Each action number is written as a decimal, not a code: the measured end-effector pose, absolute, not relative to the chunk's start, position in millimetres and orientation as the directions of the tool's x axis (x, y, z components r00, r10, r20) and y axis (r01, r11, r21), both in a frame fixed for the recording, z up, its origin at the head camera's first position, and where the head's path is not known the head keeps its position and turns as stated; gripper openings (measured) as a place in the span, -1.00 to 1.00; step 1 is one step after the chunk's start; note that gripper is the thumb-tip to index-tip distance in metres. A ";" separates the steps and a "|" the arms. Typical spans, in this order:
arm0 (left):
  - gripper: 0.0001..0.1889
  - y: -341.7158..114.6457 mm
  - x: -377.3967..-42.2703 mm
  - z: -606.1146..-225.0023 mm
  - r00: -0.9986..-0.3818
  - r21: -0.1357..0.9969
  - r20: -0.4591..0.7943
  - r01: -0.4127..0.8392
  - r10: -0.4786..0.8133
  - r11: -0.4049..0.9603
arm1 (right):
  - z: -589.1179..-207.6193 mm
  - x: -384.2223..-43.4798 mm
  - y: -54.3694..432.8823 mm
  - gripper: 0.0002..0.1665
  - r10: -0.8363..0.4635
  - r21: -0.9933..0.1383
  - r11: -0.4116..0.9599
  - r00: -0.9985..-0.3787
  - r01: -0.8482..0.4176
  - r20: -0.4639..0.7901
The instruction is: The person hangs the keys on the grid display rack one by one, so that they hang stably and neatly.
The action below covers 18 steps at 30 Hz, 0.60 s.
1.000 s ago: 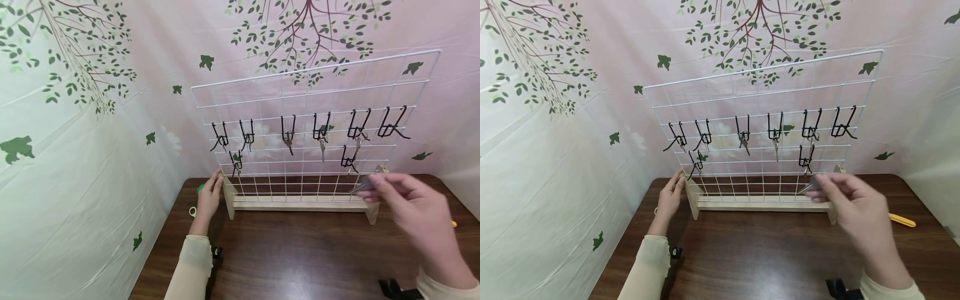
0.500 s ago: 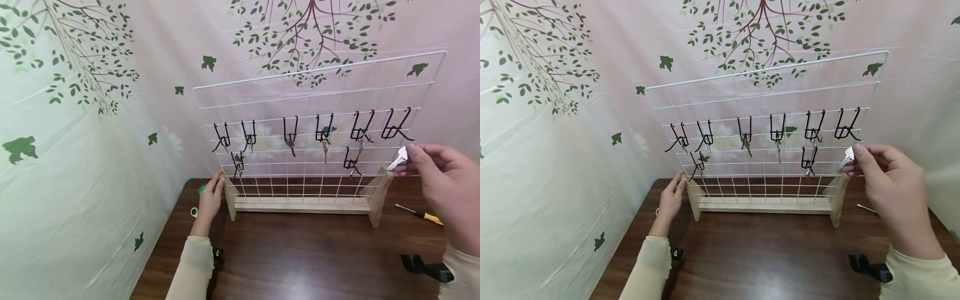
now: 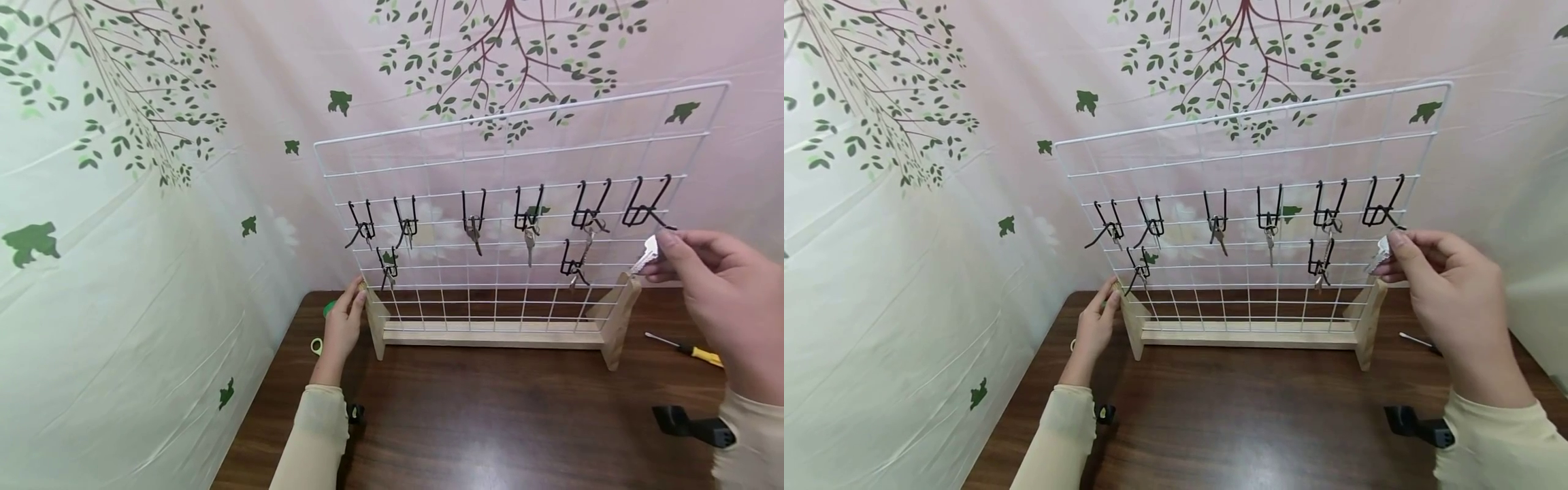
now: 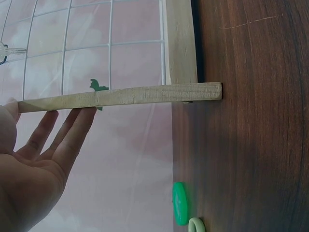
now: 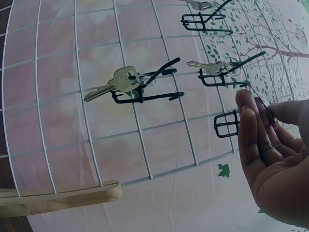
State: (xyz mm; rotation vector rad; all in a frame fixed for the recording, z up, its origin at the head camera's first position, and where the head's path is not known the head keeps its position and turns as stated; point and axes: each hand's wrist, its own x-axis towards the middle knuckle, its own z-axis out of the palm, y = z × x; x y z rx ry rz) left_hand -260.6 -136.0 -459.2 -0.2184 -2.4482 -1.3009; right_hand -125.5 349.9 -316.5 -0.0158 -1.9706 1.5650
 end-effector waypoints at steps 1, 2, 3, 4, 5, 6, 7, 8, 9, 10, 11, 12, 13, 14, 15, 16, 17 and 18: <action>-0.51 -135.9 -260.4 -458.9 -0.923 0.769 0.384 0.302 -0.029 0.564 | -316.5 -125.9 349.6 -0.84 0.379 -0.893 0.278 -0.813 -0.355 0.442; -0.51 -135.7 -260.4 -458.9 -0.923 0.769 0.384 0.303 -0.029 0.563 | -316.3 -125.8 349.1 -0.84 0.388 -0.898 0.268 -0.815 -0.348 0.431; -0.51 -135.6 -260.3 -458.9 -0.922 0.769 0.386 0.305 -0.028 0.562 | -316.0 -125.7 348.5 -0.84 0.394 -0.907 0.243 -0.819 -0.345 0.417; -0.51 -135.6 -259.9 -459.3 -0.923 0.770 0.384 0.303 -0.028 0.562 | -316.4 -126.1 348.4 -0.86 0.398 -0.912 0.223 -0.822 -0.344 0.407; -0.51 -135.6 -259.4 -459.6 -0.923 0.770 0.383 0.303 -0.027 0.562 | -316.4 -126.1 348.1 -0.86 0.404 -0.916 0.231 -0.824 -0.328 0.397; -0.51 -135.6 -258.9 -459.8 -0.924 0.771 0.381 0.301 -0.027 0.562 | -316.6 -126.2 348.0 -0.87 0.406 -0.918 0.242 -0.826 -0.315 0.390; -0.51 -135.8 -258.6 -460.1 -0.925 0.771 0.380 0.301 -0.026 0.562 | -317.0 -126.4 348.1 -0.87 0.407 -0.920 0.242 -0.828 -0.309 0.385; -0.51 -135.9 -258.5 -460.3 -0.925 0.772 0.378 0.300 -0.026 0.561 | -317.3 -126.5 348.3 -0.86 0.406 -0.920 0.249 -0.829 -0.303 0.383; -0.51 -136.1 -258.4 -460.4 -0.926 0.772 0.377 0.298 -0.026 0.561 | -317.7 -127.2 348.4 -0.85 0.401 -0.922 0.225 -0.832 -0.316 0.383; -0.51 -136.3 -258.3 -460.4 -0.926 0.771 0.378 0.300 -0.025 0.561 | -318.0 -127.7 348.6 -0.84 0.397 -0.922 0.213 -0.834 -0.322 0.383; -0.50 -136.5 -258.3 -460.1 -0.926 0.771 0.378 0.300 -0.024 0.561 | -318.2 -128.3 348.8 -0.83 0.393 -0.923 0.200 -0.836 -0.329 0.383; -0.50 -136.6 -258.3 -459.7 -0.926 0.772 0.376 0.299 -0.023 0.561 | -318.4 -128.7 349.1 -0.82 0.389 -0.923 0.193 -0.838 -0.332 0.383; -0.50 -136.7 -258.5 -459.3 -0.927 0.772 0.376 0.300 -0.020 0.561 | -318.4 -129.0 349.6 -0.81 0.387 -0.923 0.201 -0.839 -0.327 0.382; -0.50 -136.9 -258.6 -458.8 -0.928 0.772 0.373 0.299 -0.018 0.561 | -318.4 -129.2 350.2 -0.80 0.386 -0.923 0.219 -0.841 -0.317 0.380; -0.50 -137.0 -258.4 -458.0 -0.929 0.770 0.371 0.298 -0.015 0.564 | -318.3 -129.7 350.9 -0.79 0.384 -0.923 0.226 -0.843 -0.310 0.377; -0.49 -137.1 -258.3 -457.4 -0.931 0.771 0.366 0.295 -0.012 0.565 | -318.3 -130.4 351.5 -0.78 0.382 -0.924 0.230 -0.844 -0.307 0.376; -0.49 -137.1 -258.0 -456.6 -0.934 0.772 0.358 0.290 -0.010 0.566 | -318.1 -131.0 352.3 -0.76 0.379 -0.922 0.251 -0.846 -0.297 0.375; -0.49 -137.2 -257.5 -455.9 -0.937 0.773 0.350 0.285 -0.006 0.566 | -317.9 -131.8 352.8 -0.74 0.377 -0.918 0.277 -0.847 -0.284 0.376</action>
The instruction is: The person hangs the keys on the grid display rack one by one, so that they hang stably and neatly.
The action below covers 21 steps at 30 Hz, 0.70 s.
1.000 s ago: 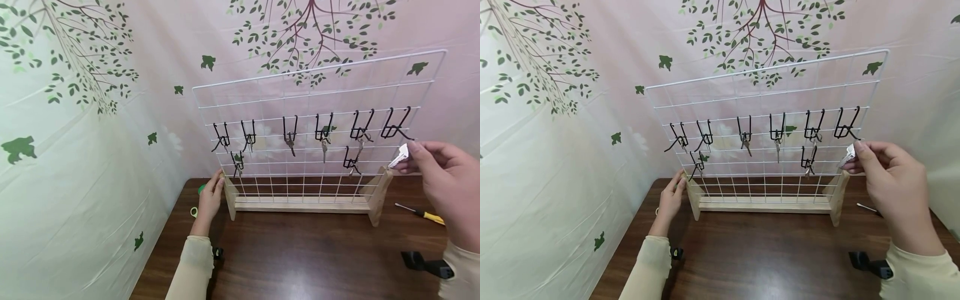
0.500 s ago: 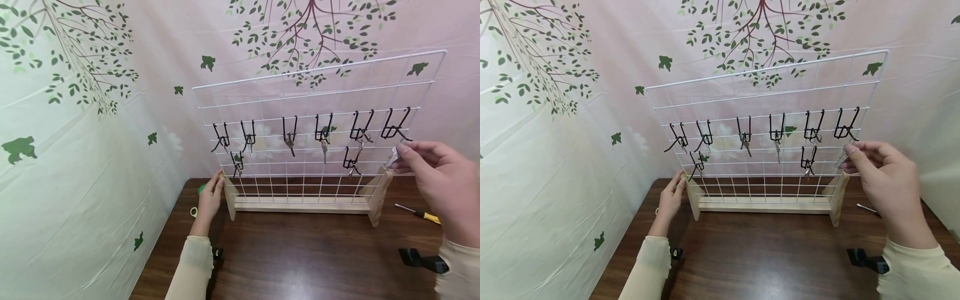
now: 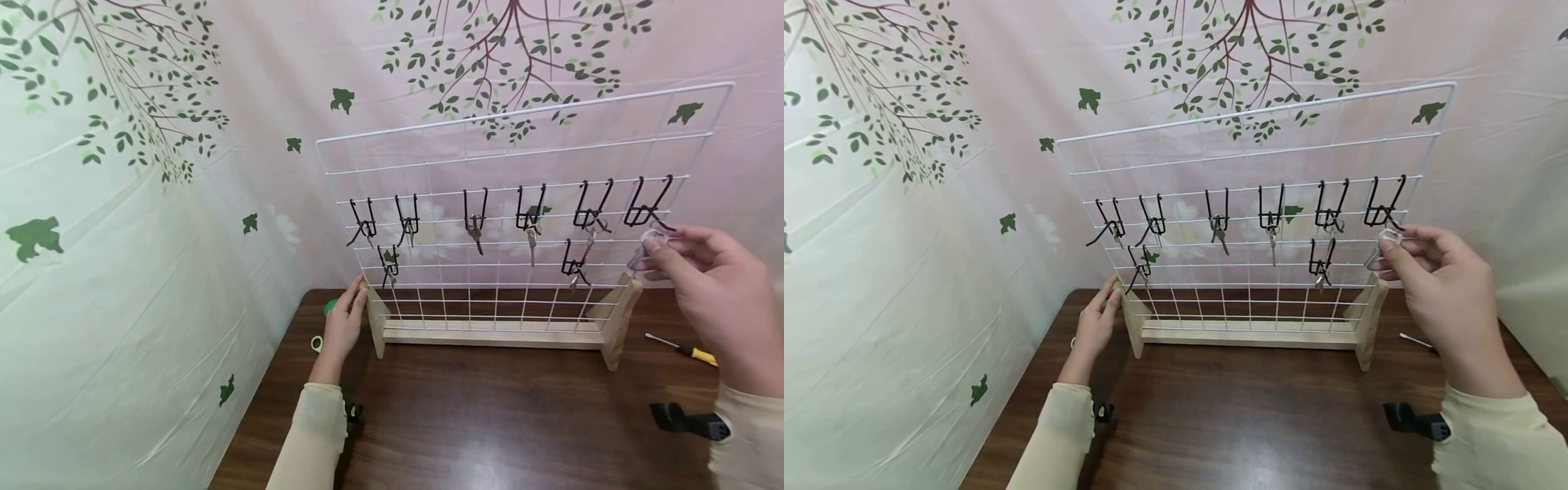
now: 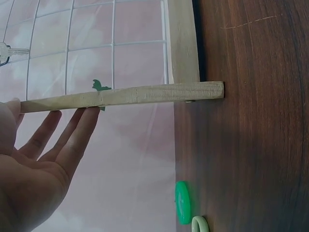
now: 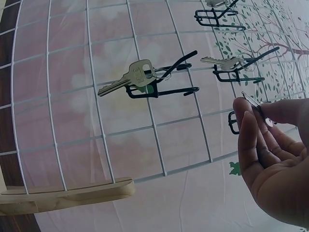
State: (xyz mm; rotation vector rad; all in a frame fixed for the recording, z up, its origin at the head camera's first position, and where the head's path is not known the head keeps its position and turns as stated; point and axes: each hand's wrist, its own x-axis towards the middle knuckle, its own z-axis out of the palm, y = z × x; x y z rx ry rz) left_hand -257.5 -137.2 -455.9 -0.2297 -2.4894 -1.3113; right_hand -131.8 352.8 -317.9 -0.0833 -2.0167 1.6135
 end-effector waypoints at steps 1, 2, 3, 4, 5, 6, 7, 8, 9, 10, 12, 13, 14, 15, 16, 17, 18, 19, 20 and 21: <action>-0.49 -137.1 -256.7 -455.4 -0.940 0.774 0.342 0.282 -0.001 0.567 | -317.6 -132.5 353.8 -0.71 0.372 -0.915 0.293 -0.849 -0.276 0.375; -0.48 -137.0 -255.6 -454.7 -0.943 0.775 0.334 0.277 0.004 0.568 | -317.4 -133.3 354.6 -0.69 0.366 -0.914 0.301 -0.852 -0.273 0.375; -0.48 -136.8 -254.2 -454.1 -0.947 0.775 0.322 0.270 0.011 0.571 | -317.1 -134.2 355.5 -0.67 0.361 -0.911 0.312 -0.854 -0.268 0.375; -0.47 -136.6 -252.7 -453.5 -0.950 0.775 0.311 0.264 0.017 0.574 | -316.7 -135.1 356.3 -0.65 0.355 -0.908 0.326 -0.856 -0.264 0.377; -0.46 -136.4 -250.8 -452.8 -0.954 0.772 0.300 0.257 0.023 0.582 | -316.1 -135.6 357.1 -0.64 0.350 -0.900 0.358 -0.858 -0.249 0.377; -0.45 -136.1 -248.8 -451.8 -0.957 0.770 0.287 0.250 0.031 0.587 | -315.6 -136.2 357.7 -0.63 0.343 -0.894 0.377 -0.860 -0.243 0.379; -0.43 -135.9 -246.7 -450.6 -0.962 0.770 0.270 0.240 0.039 0.591 | -315.4 -136.8 358.7 -0.63 0.332 -0.898 0.358 -0.864 -0.254 0.377; -0.42 -135.5 -244.5 -448.9 -0.966 0.768 0.254 0.230 0.045 0.598 | -315.3 -137.4 359.2 -0.63 0.323 -0.904 0.334 -0.868 -0.268 0.377; -0.41 -135.3 -242.3 -447.3 -0.969 0.762 0.241 0.222 0.052 0.608 | -315.2 -137.3 359.7 -0.62 0.318 -0.905 0.329 -0.871 -0.270 0.375; -0.40 -135.2 -239.6 -445.5 -0.970 0.755 0.235 0.220 0.058 0.617 | -315.6 -137.3 359.9 -0.62 0.311 -0.911 0.296 -0.873 -0.286 0.375; -0.39 -136.2 -234.3 -441.0 -0.971 0.737 0.233 0.217 0.060 0.640 | -317.3 -135.9 359.1 -0.59 0.301 -0.918 0.255 -0.877 -0.303 0.374; -0.39 -137.0 -231.3 -438.5 -0.969 0.727 0.238 0.219 0.060 0.651 | -318.7 -134.4 358.5 -0.57 0.301 -0.920 0.248 -0.878 -0.305 0.372; -0.39 -138.0 -228.4 -436.5 -0.966 0.709 0.253 0.228 0.061 0.667 | -320.2 -132.1 357.8 -0.56 0.304 -0.914 0.280 -0.876 -0.294 0.374; -0.39 -139.1 -225.1 -433.9 -0.961 0.695 0.268 0.239 0.065 0.678 | -321.7 -129.3 356.9 -0.54 0.310 -0.909 0.307 -0.874 -0.281 0.374; -0.41 -140.1 -221.6 -430.9 -0.956 0.683 0.284 0.253 0.069 0.685 | -323.6 -126.4 355.8 -0.51 0.312 -0.908 0.314 -0.873 -0.278 0.375; -0.44 -141.3 -218.0 -427.8 -0.952 0.674 0.298 0.264 0.073 0.690 | -325.4 -123.0 355.1 -0.49 0.309 -0.900 0.340 -0.872 -0.271 0.380; -0.46 -142.7 -214.6 -424.9 -0.945 0.667 0.316 0.282 0.081 0.690 | -327.7 -119.1 353.8 -0.46 0.311 -0.889 0.374 -0.868 -0.264 0.388; -0.49 -144.3 -210.6 -421.7 -0.939 0.672 0.333 0.302 0.088 0.676 | -330.0 -114.5 352.5 -0.45 0.310 -0.879 0.401 -0.865 -0.258 0.395; -0.51 -146.2 -206.1 -418.4 -0.932 0.681 0.352 0.322 0.092 0.658 | -333.0 -109.2 350.9 -0.44 0.307 -0.869 0.424 -0.863 -0.254 0.402; -0.54 -148.5 -200.9 -414.3 -0.925 0.690 0.370 0.337 0.088 0.640 | -336.8 -103.3 348.6 -0.45 0.303 -0.864 0.434 -0.862 -0.254 0.406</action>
